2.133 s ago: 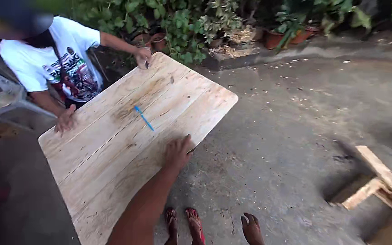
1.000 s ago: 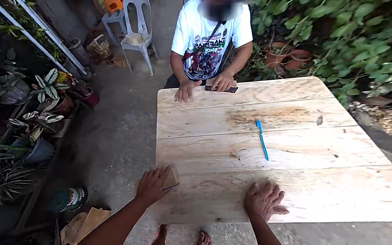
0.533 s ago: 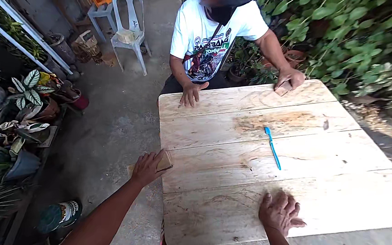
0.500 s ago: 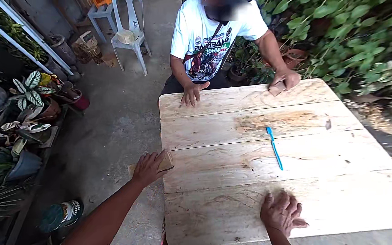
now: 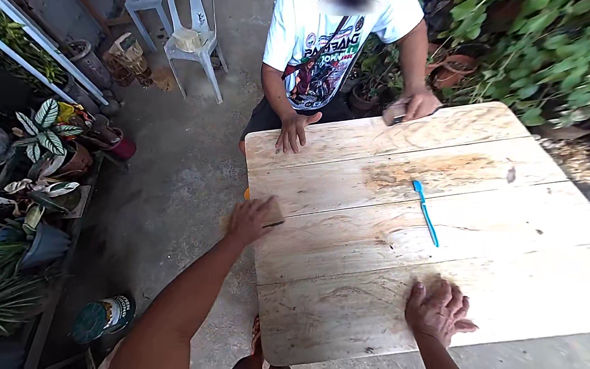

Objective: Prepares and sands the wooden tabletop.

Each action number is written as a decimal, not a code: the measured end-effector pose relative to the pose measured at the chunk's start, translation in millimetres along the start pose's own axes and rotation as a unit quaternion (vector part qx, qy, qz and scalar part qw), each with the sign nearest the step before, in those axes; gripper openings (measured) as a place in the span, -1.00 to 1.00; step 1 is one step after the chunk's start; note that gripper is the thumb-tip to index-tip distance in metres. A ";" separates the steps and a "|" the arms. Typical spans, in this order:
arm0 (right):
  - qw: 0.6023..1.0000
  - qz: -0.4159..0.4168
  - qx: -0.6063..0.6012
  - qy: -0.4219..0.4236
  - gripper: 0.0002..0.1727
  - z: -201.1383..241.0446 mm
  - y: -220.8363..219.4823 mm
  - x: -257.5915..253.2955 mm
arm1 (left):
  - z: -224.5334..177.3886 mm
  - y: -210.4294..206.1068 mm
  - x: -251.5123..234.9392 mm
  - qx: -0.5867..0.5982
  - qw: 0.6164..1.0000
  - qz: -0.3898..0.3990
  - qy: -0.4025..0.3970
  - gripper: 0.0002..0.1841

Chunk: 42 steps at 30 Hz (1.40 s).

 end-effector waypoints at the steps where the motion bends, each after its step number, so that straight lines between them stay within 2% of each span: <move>1: 1.000 -0.001 -0.006 -0.004 -0.15 0.2 -1.2 0.2 | 15.3 6.2 4.5 -0.003 0.999 0.021 0.035 -0.07; 4: 0.999 -0.019 -0.030 -0.001 -0.22 -5.8 5.4 6.1 | 32.7 22.1 4.9 0.080 0.982 0.063 0.160 -0.03; 6: 0.998 -0.033 -0.051 0.019 -0.28 4.8 13.2 23.3 | 39.8 34.1 -5.9 0.178 0.949 0.021 0.259 0.00; 8: 0.995 -0.032 -0.085 0.051 -0.30 31.8 25.7 62.1 | 34.0 36.2 -25.3 0.213 0.936 0.003 0.281 0.05; 12: 0.982 -0.031 -0.145 0.114 -0.27 105.8 37.9 157.4 | -14.8 13.7 -61.1 0.071 0.984 0.053 0.156 0.02; 14: 0.984 -0.058 -0.133 0.100 -0.25 133.1 33.4 192.2 | -28.4 7.6 -67.5 -0.002 0.994 0.071 0.086 -0.01; 16: 0.991 -0.074 -0.094 0.057 -0.26 152.1 27.7 221.5 | -20.1 6.0 -60.2 -0.019 0.994 0.108 0.006 0.00; 19: 0.996 -0.060 -0.029 -0.062 -0.19 174.1 16.7 255.8 | -1.7 11.3 -34.6 -0.032 0.982 0.145 -0.117 -0.17; 22: 0.989 -0.036 0.018 -0.141 -0.09 189.7 5.7 266.4 | 28.1 13.5 -5.5 -0.038 0.973 0.127 -0.189 -0.24; 25: 0.985 -0.044 0.024 -0.167 -0.09 192.4 5.4 262.4 | 55.5 17.2 4.2 -0.027 0.966 0.090 -0.243 -0.28; 27: 0.984 -0.053 0.021 -0.170 -0.10 192.0 6.9 261.2 | 39.9 19.2 -5.8 -0.044 0.960 0.110 -0.253 -0.29; 30: 0.982 -0.064 0.017 -0.176 -0.12 190.8 6.8 259.5 | -25.8 19.1 -44.4 -0.069 0.956 0.157 -0.236 -0.29; 32: 0.979 -0.078 0.011 -0.187 -0.12 191.6 6.2 263.4 | -52.0 13.9 -66.5 -0.059 0.956 0.158 -0.239 -0.22; 34: 0.974 -0.086 0.005 -0.208 -0.13 188.5 7.3 266.2 | -40.8 8.3 -70.8 -0.037 0.955 0.128 -0.266 -0.16; 38: 0.971 -0.075 -0.009 -0.225 -0.14 187.0 4.7 265.2 | 36.5 16.0 -40.6 -0.061 0.954 0.094 -0.276 -0.23; 40: 0.971 -0.073 -0.011 -0.228 -0.16 187.0 4.6 265.2 | 31.0 20.6 -38.4 -0.086 0.956 0.105 -0.258 -0.25; 42: 0.971 -0.072 -0.015 -0.227 -0.18 186.0 5.2 266.4 | 4.1 20.9 -48.1 -0.100 0.959 0.120 -0.237 -0.21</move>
Point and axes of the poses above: each hand's wrist, its own x-axis away from the middle knuckle, its own y-axis out of the back of the hand, z = x × y, the point moved 4 cm from there along -x, towards the middle knuckle, and after that the axes turned 6 degrees about -z, right-handed, at the moved point
